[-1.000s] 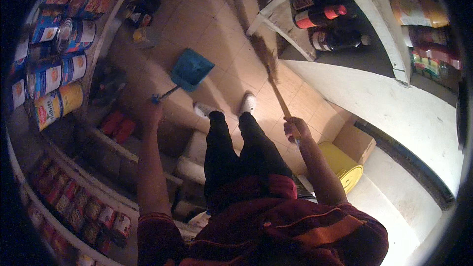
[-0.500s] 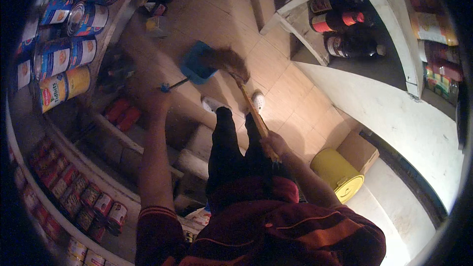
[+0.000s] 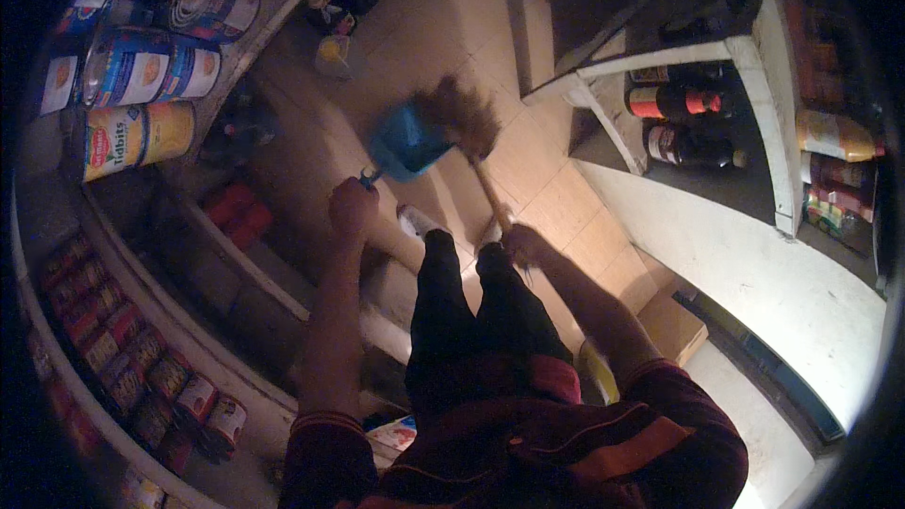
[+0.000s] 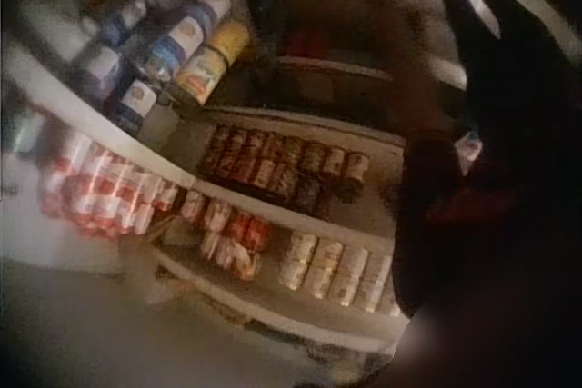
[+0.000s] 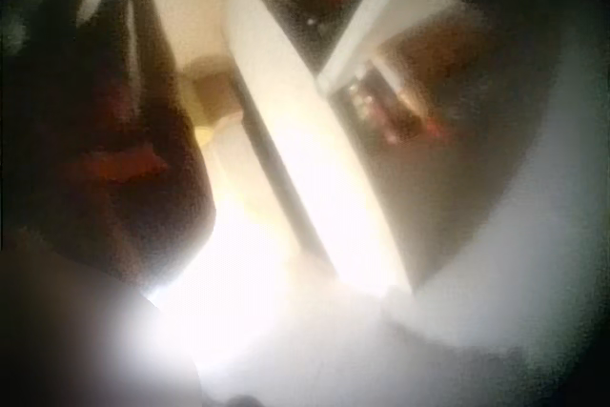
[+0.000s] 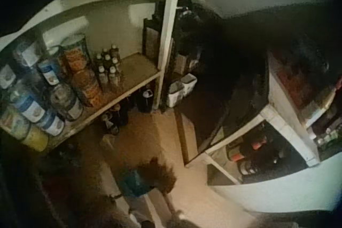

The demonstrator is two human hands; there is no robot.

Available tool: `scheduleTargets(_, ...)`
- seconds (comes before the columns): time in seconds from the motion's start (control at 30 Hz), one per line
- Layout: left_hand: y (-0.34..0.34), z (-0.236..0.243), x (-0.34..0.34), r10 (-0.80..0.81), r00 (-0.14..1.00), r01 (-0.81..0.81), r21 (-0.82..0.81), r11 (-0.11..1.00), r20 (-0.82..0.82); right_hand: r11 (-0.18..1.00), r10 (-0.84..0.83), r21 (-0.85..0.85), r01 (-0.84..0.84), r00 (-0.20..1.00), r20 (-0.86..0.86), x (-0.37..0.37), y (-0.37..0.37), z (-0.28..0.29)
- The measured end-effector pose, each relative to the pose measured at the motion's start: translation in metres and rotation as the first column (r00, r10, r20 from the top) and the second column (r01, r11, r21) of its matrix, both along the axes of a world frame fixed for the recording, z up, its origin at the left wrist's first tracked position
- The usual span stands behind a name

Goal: The person sweeps debris on a tiled floor using a broom and dustpan in a small storage room. They repeatedly sweep small piles into the dustpan and move around the room to collect scattered debris near shelves and containers.

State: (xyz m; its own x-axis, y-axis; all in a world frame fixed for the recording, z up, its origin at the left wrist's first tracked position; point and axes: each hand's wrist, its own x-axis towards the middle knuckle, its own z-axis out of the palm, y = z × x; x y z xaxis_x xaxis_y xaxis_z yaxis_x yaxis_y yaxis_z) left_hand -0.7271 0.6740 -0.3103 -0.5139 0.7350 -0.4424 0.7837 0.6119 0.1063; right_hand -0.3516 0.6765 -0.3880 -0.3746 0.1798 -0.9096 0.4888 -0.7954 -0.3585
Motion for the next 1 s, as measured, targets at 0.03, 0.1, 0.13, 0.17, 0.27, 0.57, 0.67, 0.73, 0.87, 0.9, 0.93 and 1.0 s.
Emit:
scheduleTargets(0.03,-0.003,0.000,-0.005,0.003,1.000,-0.003,0.034,0.999,-0.001,0.997,0.056,0.063,-0.055,0.998,-0.017,-0.006,-0.011,0.030)
scheduleTargets(0.1,-0.009,0.003,-0.018,0.022,0.999,-0.025,0.064,0.998,0.047,0.989,0.087,0.109,-0.100,0.989,0.116,-0.023,-0.021,0.090)
scheduleTargets(0.13,-0.009,0.004,-0.025,0.026,0.997,-0.032,0.090,0.995,0.066,0.960,0.138,0.230,-0.158,0.985,0.100,-0.029,-0.017,0.118)
scheduleTargets(0.17,-0.009,0.006,-0.030,0.031,0.996,-0.038,0.092,0.995,0.078,0.940,0.074,0.334,-0.071,0.997,0.003,-0.033,-0.014,0.144)
scheduleTargets(0.27,-0.001,0.013,-0.039,0.031,0.994,-0.040,0.078,0.996,0.109,0.957,0.033,0.269,-0.109,0.962,0.272,-0.036,0.008,0.190)
scheduleTargets(0.57,0.142,-0.007,-0.051,-0.069,0.996,0.083,0.298,0.951,-0.055,0.617,-0.710,0.363,0.698,0.693,-0.125,-0.062,0.224,0.066)
scheduleTargets(0.67,0.206,-0.023,-0.068,-0.017,0.998,-0.001,0.264,0.964,0.066,0.648,-0.652,0.424,0.633,0.749,-0.121,-0.074,0.341,-0.005)
scheduleTargets(0.73,0.248,-0.032,-0.079,0.005,0.990,-0.046,0.292,0.955,0.142,0.654,-0.609,0.496,0.570,0.787,-0.101,-0.075,0.408,-0.052)
scheduleTargets(0.87,0.328,-0.039,-0.110,-0.125,0.986,0.081,0.351,0.933,0.107,0.699,-0.655,0.252,0.670,0.740,-0.152,-0.070,0.463,-0.112)
scheduleTargets(0.9,0.349,-0.039,-0.118,-0.171,0.981,0.133,0.316,0.939,0.095,0.673,-0.715,0.111,0.731,0.682,-0.153,-0.070,0.454,-0.114)
scheduleTargets(0.93,0.370,-0.039,-0.123,-0.206,0.975,0.179,0.272,0.945,0.077,0.626,-0.775,-0.027,0.779,0.618,-0.129,-0.070,0.444,-0.110)
scheduleTargets(1.0,0.415,-0.039,-0.130,-0.210,0.977,0.200,0.175,0.964,0.037,0.748,-0.627,0.341,0.569,0.775,0.081,-0.078,0.409,-0.088)
